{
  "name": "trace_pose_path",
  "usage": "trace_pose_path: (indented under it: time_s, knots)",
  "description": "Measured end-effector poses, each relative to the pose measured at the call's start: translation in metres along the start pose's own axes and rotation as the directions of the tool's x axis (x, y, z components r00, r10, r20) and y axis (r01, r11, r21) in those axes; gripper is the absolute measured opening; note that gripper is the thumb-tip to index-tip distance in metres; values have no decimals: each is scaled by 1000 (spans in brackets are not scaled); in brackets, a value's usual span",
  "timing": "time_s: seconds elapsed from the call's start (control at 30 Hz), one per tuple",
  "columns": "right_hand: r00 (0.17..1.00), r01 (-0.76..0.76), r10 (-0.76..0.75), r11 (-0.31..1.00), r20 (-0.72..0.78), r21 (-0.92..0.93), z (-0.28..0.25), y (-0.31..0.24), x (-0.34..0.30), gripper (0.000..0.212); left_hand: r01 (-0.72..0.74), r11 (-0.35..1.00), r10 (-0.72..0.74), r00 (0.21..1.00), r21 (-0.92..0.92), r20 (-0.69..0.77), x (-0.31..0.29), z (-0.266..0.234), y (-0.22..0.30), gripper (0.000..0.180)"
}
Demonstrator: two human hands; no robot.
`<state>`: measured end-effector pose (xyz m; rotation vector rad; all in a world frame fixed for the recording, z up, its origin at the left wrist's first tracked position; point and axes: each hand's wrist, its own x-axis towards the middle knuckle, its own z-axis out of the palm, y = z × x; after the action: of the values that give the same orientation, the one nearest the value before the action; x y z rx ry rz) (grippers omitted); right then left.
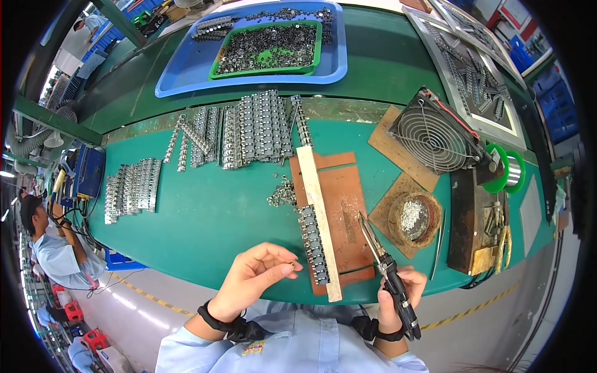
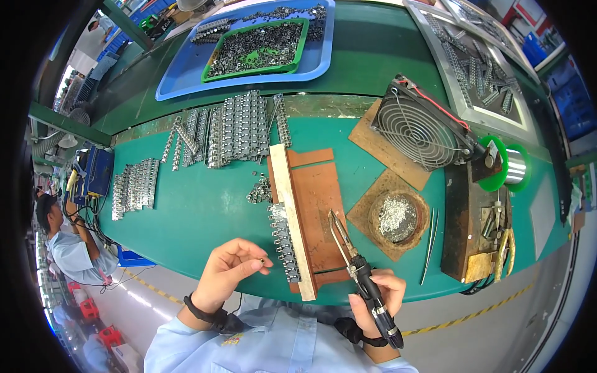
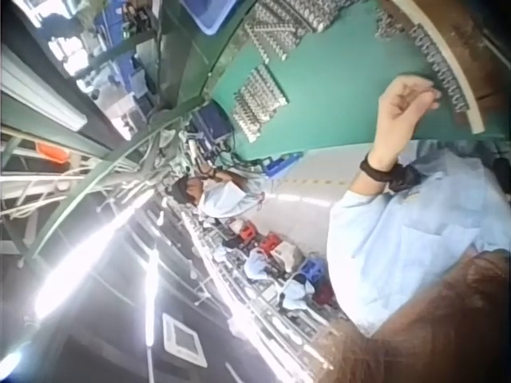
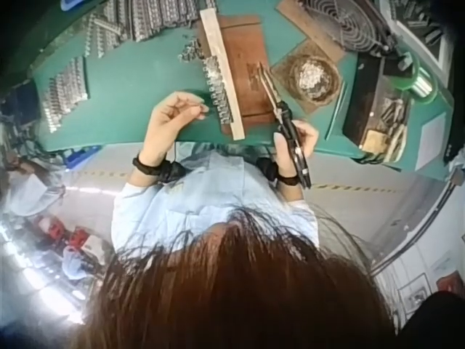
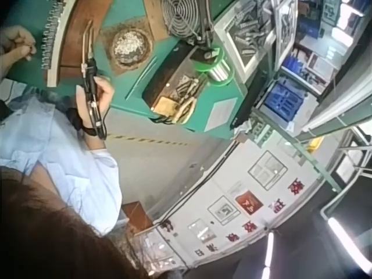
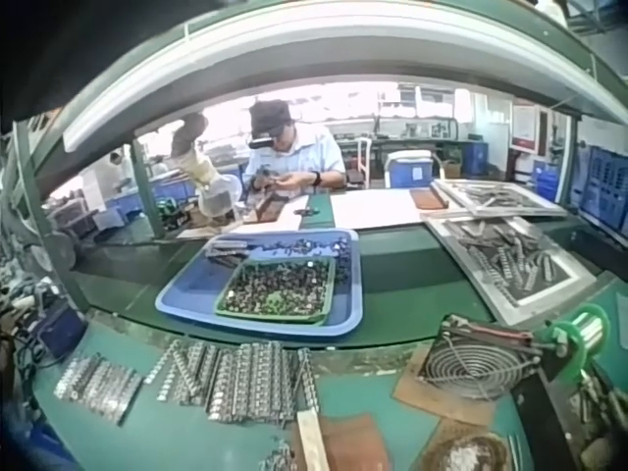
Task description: The person picks up a small component from a pile by hand, places it onto a metal strip, and secures it using a soldering iron. After repeating this for each slot on the strip, the person sets the soldering iron aside and moves the completed metal strip to a stack.
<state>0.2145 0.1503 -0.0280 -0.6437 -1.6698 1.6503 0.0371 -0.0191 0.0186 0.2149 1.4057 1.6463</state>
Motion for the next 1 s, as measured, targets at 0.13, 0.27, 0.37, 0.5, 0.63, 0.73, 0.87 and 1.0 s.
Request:
trace_pose_path:
  time_s: [0.13, 0.27, 0.37, 0.5, 0.63, 0.73, 0.87, 1.0]
  knots:
    - [1000, 0, 0, 1000, 3, -1, 0, 0, 0, 47, 59, 998, -58, 998, -9, 35, -1, -1, -7, 9]
    - [1000, 4, -4, 1000, 12, 0, -1, 0, 0, 47, 85, 996, -84, 995, -16, 52, 1, -1, -11, 10]
    - [1000, 8, -9, 1000, 21, 5, -1, 0, -1, 47, 109, 992, -107, 993, -60, 49, 4, 3, -11, 10]
    - [999, 16, -16, 1000, 28, 12, -1, 1, -1, 46, 96, 993, -92, 994, -63, 60, 8, 6, -12, 12]
    - [999, 21, -21, 1000, 33, 17, -2, 0, -2, 46, 81, 995, -75, 993, -63, 94, 10, 9, -13, 13]
    - [999, 13, -13, 1000, 40, 15, -2, 0, -2, 46, 70, 996, -65, 993, -57, 94, 11, 9, -12, 13]
    - [999, 14, -15, 1000, 46, 18, -2, 0, -1, 46, 70, 996, -65, 993, -54, 102, 12, 9, -13, 13]
    - [999, 6, -7, 1000, 53, 24, -3, 0, -1, 46, 57, 996, -50, 993, -63, 110, 11, 8, -16, 12]
